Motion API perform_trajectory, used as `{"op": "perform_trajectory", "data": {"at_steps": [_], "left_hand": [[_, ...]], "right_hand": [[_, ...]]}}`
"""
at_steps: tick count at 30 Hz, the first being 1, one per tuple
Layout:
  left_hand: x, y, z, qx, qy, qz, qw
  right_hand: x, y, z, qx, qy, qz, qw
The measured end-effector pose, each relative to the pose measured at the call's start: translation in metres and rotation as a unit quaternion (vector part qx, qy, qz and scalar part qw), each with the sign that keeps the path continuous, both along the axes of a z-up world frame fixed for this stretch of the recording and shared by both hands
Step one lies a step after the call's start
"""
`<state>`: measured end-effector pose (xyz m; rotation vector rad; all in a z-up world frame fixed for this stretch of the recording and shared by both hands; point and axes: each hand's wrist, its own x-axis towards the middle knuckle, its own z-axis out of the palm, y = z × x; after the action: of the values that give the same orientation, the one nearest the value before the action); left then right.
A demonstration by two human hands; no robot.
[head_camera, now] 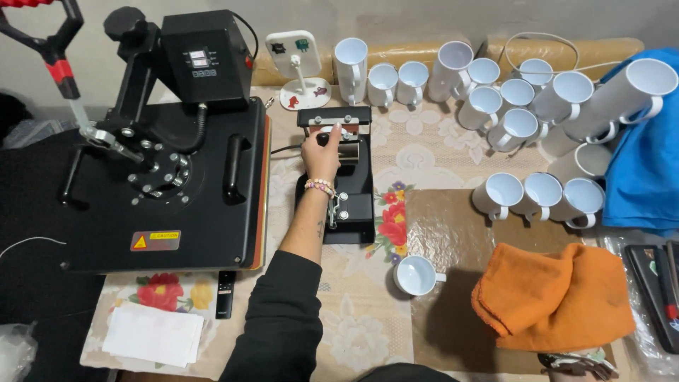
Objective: The person wipes a white ceramic mug with an orange cloth, then folds the cloth. They pick up a red marker and place it on the mug press machine. Finally, they wrap a brown paper sheet around the mug and place it into the mug press machine.
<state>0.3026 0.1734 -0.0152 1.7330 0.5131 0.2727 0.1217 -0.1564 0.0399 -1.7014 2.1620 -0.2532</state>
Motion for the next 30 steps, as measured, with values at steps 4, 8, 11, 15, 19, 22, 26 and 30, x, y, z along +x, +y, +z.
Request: {"op": "perform_trajectory", "data": {"at_steps": [4,8,11,15,19,22,26,30], "left_hand": [[0.005,0.002,-0.011,0.059,-0.046,0.009,0.997],[0.005,-0.001,-0.013,0.058,-0.050,0.025,0.997],[0.010,0.000,-0.022,0.078,-0.060,0.043,0.994],[0.007,-0.003,-0.016,0.072,-0.046,0.058,0.995],[0.008,-0.001,-0.019,0.075,-0.062,0.053,0.994],[0.007,-0.002,-0.016,0.078,-0.059,0.049,0.994],[0.006,-0.003,-0.014,0.079,-0.050,0.052,0.994],[0.003,-0.004,-0.009,0.068,-0.043,0.046,0.996]], "right_hand": [[-0.015,0.028,0.016,-0.023,-0.011,0.117,0.993],[-0.030,0.038,0.016,-0.062,-0.070,0.250,0.964],[-0.039,0.032,0.003,-0.140,-0.216,0.396,0.881],[-0.053,0.025,-0.015,-0.231,-0.391,0.557,0.695],[-0.083,0.028,0.009,-0.260,-0.333,0.673,0.607],[-0.082,0.028,0.018,-0.245,-0.342,0.684,0.596],[-0.066,0.043,0.014,-0.237,-0.358,0.540,0.724],[-0.096,0.036,0.017,-0.313,-0.322,0.615,0.648]]}}
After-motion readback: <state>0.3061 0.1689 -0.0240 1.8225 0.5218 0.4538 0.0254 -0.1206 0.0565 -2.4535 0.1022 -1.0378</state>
